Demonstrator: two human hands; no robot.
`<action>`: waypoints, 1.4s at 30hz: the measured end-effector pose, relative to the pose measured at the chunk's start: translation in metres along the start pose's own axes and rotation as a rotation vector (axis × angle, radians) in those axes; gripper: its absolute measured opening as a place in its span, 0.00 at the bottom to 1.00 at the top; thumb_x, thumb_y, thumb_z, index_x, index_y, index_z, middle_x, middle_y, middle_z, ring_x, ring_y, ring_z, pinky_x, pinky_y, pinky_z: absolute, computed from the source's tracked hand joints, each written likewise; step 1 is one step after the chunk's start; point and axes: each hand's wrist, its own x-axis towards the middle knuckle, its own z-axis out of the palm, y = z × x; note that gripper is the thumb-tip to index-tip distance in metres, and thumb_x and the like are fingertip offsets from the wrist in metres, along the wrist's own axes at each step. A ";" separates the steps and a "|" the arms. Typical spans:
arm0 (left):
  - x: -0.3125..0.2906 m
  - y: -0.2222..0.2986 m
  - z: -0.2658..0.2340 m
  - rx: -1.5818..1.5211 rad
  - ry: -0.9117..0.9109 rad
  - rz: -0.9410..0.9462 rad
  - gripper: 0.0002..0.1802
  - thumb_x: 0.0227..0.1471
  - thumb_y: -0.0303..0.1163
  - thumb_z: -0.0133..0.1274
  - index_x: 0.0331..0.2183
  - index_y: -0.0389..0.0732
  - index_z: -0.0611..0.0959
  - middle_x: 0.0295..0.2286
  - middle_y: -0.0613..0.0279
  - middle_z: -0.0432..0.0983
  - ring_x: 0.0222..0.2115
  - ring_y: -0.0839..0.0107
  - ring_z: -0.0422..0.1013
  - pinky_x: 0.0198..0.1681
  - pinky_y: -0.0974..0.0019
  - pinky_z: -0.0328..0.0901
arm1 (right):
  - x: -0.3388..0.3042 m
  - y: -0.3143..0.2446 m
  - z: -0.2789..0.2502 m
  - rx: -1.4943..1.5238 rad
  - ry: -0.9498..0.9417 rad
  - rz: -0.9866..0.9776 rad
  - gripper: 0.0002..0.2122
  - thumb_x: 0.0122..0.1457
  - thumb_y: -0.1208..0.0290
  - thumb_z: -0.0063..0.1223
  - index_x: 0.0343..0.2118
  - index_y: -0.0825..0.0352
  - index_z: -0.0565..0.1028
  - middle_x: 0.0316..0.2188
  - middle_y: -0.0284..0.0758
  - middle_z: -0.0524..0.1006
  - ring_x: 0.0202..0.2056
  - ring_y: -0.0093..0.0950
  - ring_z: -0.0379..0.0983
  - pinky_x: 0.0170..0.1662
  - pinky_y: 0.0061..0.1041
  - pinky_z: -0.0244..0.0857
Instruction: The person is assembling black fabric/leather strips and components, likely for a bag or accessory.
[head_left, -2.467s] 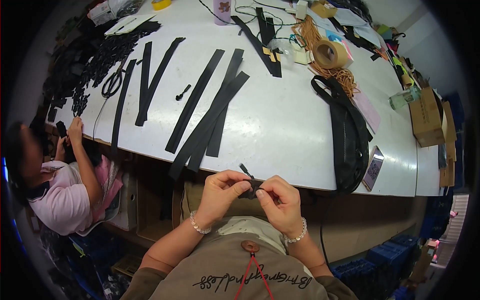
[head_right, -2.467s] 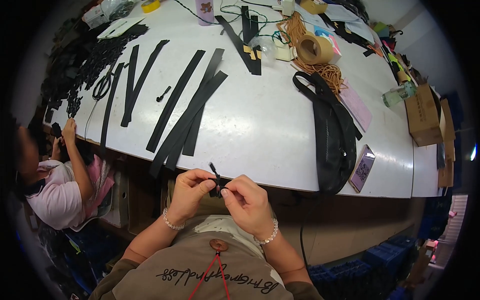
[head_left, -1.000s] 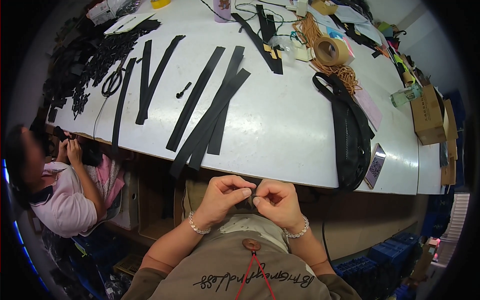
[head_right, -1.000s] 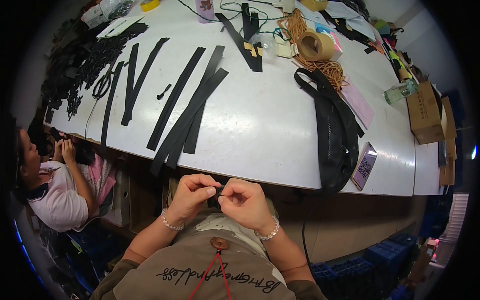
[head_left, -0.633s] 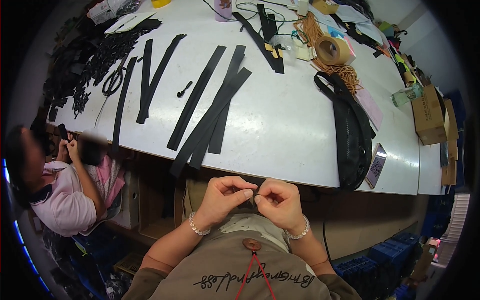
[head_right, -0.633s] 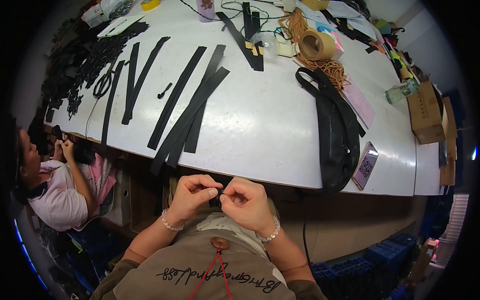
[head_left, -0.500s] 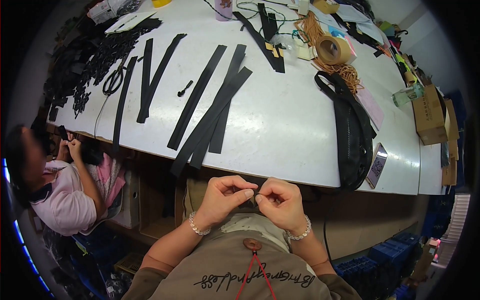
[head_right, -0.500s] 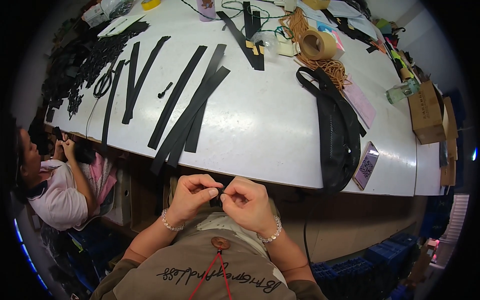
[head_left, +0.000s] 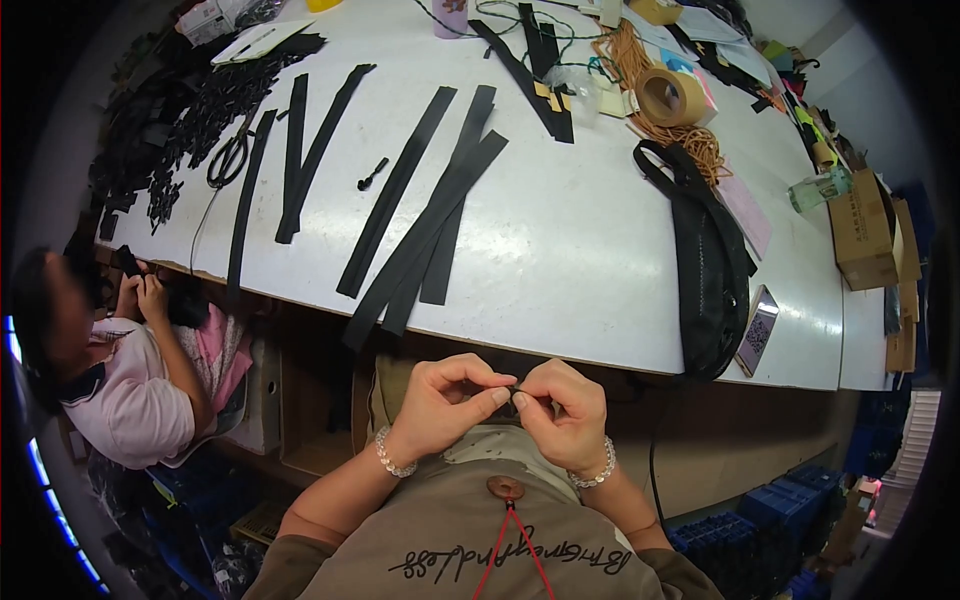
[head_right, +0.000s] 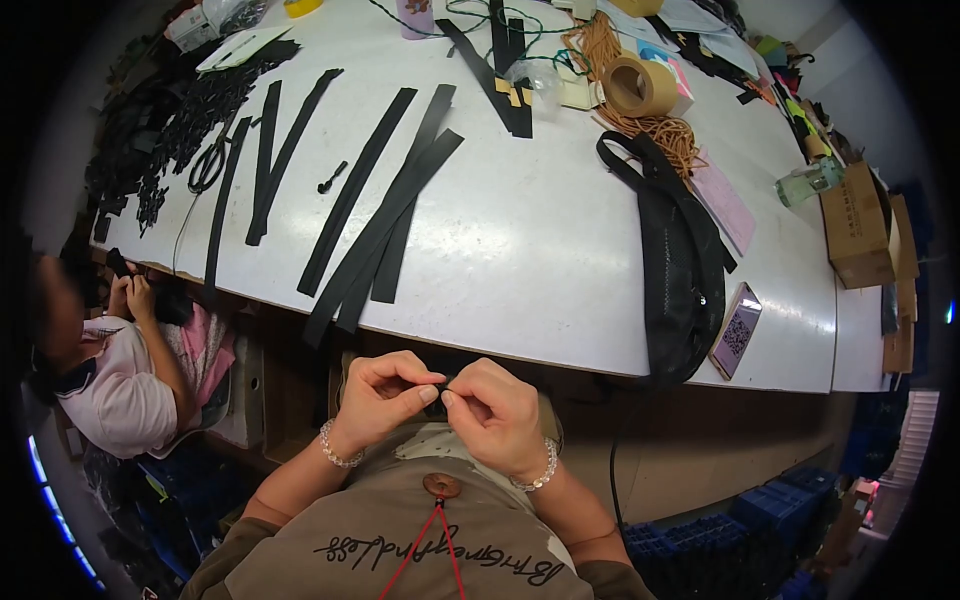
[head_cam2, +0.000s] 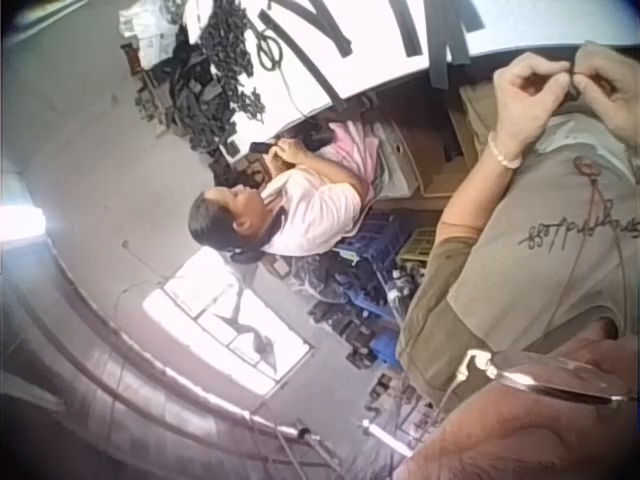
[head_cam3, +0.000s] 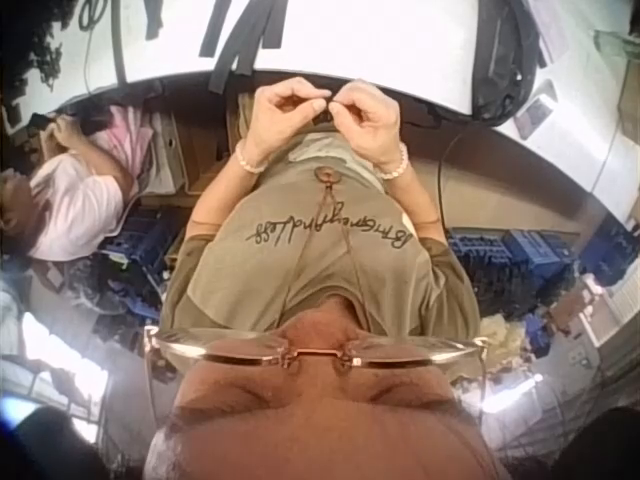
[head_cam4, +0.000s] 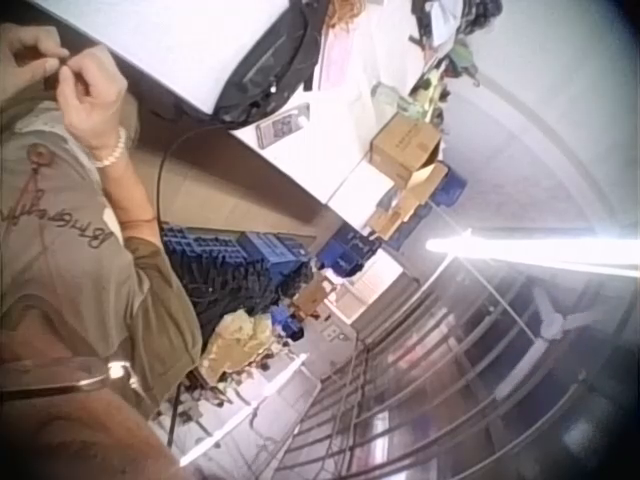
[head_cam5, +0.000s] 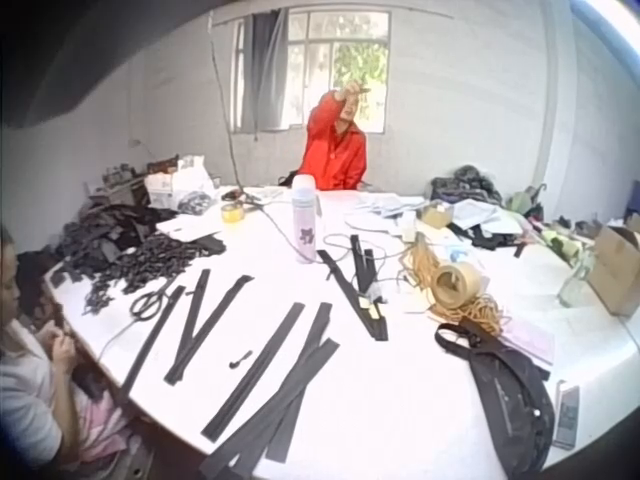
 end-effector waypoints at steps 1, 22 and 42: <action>0.000 0.000 0.000 -0.008 0.000 -0.003 0.08 0.48 0.17 0.55 0.33 0.33 0.83 0.30 0.62 0.76 0.30 0.81 0.70 0.32 0.77 0.65 | -0.001 0.002 0.002 0.016 0.045 -0.019 0.03 0.47 0.84 0.54 0.22 0.71 0.72 0.21 0.31 0.71 0.19 0.17 0.61 0.21 0.17 0.54; 0.002 0.008 0.000 0.365 0.051 0.239 0.08 0.42 0.16 0.58 0.30 0.33 0.82 0.26 0.58 0.76 0.28 0.73 0.71 0.31 0.74 0.64 | 0.013 -0.002 -0.018 -0.219 -0.172 -0.164 0.03 0.48 0.80 0.55 0.26 0.70 0.72 0.21 0.36 0.70 0.20 0.32 0.67 0.21 0.26 0.60; 0.000 0.009 -0.003 0.351 -0.036 0.226 0.05 0.43 0.18 0.57 0.29 0.34 0.81 0.26 0.57 0.77 0.28 0.71 0.73 0.32 0.72 0.66 | -0.005 0.017 0.005 0.249 -0.074 0.065 0.03 0.53 0.79 0.50 0.24 0.72 0.72 0.22 0.33 0.70 0.23 0.23 0.63 0.27 0.19 0.56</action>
